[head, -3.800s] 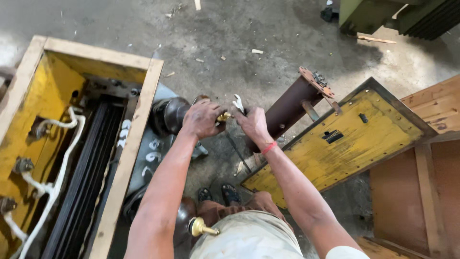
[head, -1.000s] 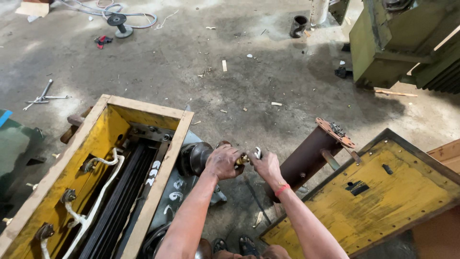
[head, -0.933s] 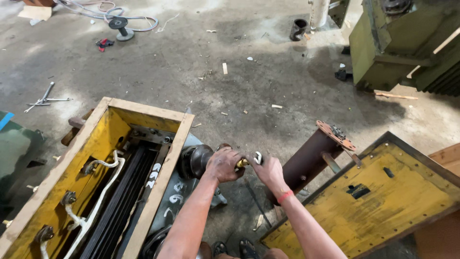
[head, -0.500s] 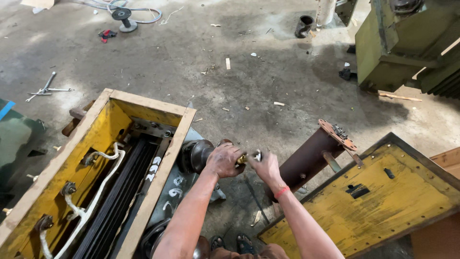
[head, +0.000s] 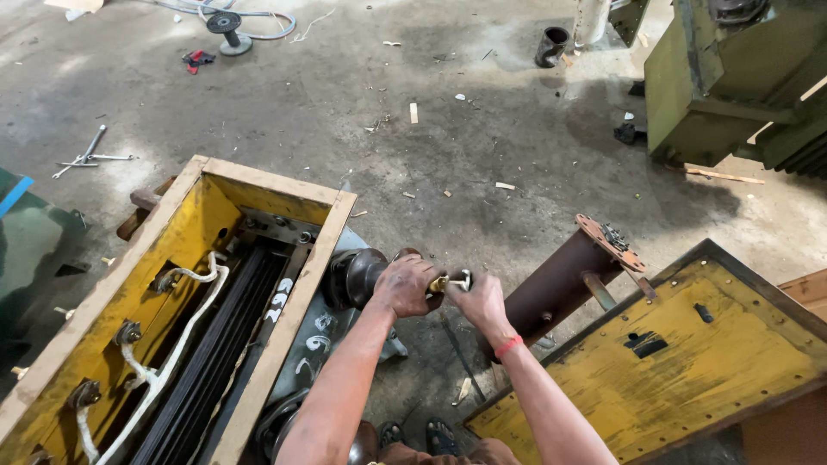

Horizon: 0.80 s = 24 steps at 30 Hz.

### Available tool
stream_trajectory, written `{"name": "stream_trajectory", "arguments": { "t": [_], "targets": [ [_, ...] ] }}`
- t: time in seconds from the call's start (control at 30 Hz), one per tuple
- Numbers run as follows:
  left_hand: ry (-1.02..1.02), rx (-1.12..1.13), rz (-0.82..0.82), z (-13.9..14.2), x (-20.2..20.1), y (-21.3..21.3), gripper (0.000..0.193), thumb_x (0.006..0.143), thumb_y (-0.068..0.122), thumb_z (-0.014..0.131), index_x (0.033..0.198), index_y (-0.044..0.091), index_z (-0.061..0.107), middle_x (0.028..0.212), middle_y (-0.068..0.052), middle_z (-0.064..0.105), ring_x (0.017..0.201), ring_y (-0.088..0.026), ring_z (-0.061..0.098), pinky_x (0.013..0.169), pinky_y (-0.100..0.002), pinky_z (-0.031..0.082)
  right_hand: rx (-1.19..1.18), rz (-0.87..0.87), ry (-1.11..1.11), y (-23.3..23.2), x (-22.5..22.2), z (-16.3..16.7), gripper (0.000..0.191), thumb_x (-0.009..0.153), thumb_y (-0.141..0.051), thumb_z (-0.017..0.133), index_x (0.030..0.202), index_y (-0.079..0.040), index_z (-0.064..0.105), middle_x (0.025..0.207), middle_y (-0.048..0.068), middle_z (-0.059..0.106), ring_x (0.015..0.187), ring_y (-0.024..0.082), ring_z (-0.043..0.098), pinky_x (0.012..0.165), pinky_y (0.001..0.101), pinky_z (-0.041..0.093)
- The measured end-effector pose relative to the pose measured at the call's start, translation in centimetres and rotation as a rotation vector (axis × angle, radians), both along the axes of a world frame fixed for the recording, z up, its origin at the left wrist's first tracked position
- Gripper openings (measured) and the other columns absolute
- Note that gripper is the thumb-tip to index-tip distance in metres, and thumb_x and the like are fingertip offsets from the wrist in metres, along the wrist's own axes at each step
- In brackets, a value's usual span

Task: The person uses a wrench to tighten brass fasteners on several brown insulators mounted on a yellow electrical assembly. The person moves between multiple insulators, applying torque with the wrench and occasionally wiping the fasteners with a cloth.

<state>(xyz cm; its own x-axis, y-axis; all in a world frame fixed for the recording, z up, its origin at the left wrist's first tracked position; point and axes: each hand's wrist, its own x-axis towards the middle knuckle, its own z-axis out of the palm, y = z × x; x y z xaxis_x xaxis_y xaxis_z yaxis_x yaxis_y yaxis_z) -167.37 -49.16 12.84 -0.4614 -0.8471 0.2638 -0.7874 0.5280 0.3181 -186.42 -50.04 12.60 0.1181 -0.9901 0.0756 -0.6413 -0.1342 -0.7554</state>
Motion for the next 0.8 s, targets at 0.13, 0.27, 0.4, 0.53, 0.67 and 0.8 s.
{"name": "stream_trajectory", "arguments": {
  "t": [0.13,0.27,0.4,0.53,0.67,0.8],
  "targets": [
    [-0.003,-0.021,-0.007,0.1,0.1,-0.1,0.035,0.074,0.032,0.077,0.101,0.010,0.069,0.096,-0.010,0.071,0.101,-0.031,0.067,0.095,-0.043,0.051,0.082,-0.025,0.249,0.0,-0.1,-0.2,0.055,0.085,-0.057,0.079,0.086,-0.002,0.079,0.071,0.022,0.070,0.070,0.035,0.073,0.067,0.0438,0.057],
    [0.037,-0.053,0.002,0.2,0.0,0.1,0.041,0.070,0.031,0.078,0.103,0.009,0.070,0.099,-0.011,0.072,0.100,-0.033,0.066,0.091,-0.044,0.051,0.029,0.040,-0.071,0.1,0.2,0.0,0.038,0.080,-0.042,0.072,0.095,-0.007,0.078,0.074,0.018,0.075,0.068,0.031,0.077,0.064,0.0426,0.059],
    [0.014,-0.012,0.008,0.4,-0.1,0.3,0.032,0.072,0.028,0.076,0.100,0.013,0.070,0.097,-0.009,0.073,0.100,-0.031,0.067,0.092,-0.043,0.052,-0.054,0.039,-0.047,0.2,0.7,0.2,0.038,0.080,-0.041,0.072,0.098,-0.007,0.077,0.079,0.021,0.075,0.076,0.035,0.075,0.068,0.0449,0.058],
    [0.036,-0.039,-0.007,0.6,0.0,0.1,0.034,0.071,0.030,0.077,0.098,0.011,0.068,0.097,-0.009,0.073,0.099,-0.030,0.068,0.092,-0.043,0.052,0.075,-0.090,0.071,0.3,0.9,0.3,0.039,0.084,-0.043,0.076,0.095,-0.006,0.078,0.082,0.022,0.075,0.081,0.036,0.075,0.074,0.0447,0.058],
    [0.024,-0.030,0.010,0.6,0.2,0.0,0.031,0.074,0.030,0.077,0.097,0.011,0.067,0.097,-0.010,0.073,0.100,-0.030,0.069,0.094,-0.042,0.052,0.026,-0.001,0.094,0.3,0.7,0.1,0.041,0.081,-0.046,0.076,0.100,-0.011,0.078,0.084,0.020,0.075,0.081,0.036,0.074,0.073,0.0450,0.057],
    [0.028,-0.042,-0.008,0.5,0.1,0.2,0.031,0.074,0.029,0.076,0.100,0.012,0.068,0.099,-0.010,0.074,0.099,-0.030,0.069,0.095,-0.042,0.051,0.202,-0.021,0.067,0.5,0.5,0.0,0.047,0.086,-0.048,0.077,0.093,-0.002,0.080,0.079,0.019,0.078,0.075,0.029,0.079,0.073,0.0394,0.060]
  ]
}}
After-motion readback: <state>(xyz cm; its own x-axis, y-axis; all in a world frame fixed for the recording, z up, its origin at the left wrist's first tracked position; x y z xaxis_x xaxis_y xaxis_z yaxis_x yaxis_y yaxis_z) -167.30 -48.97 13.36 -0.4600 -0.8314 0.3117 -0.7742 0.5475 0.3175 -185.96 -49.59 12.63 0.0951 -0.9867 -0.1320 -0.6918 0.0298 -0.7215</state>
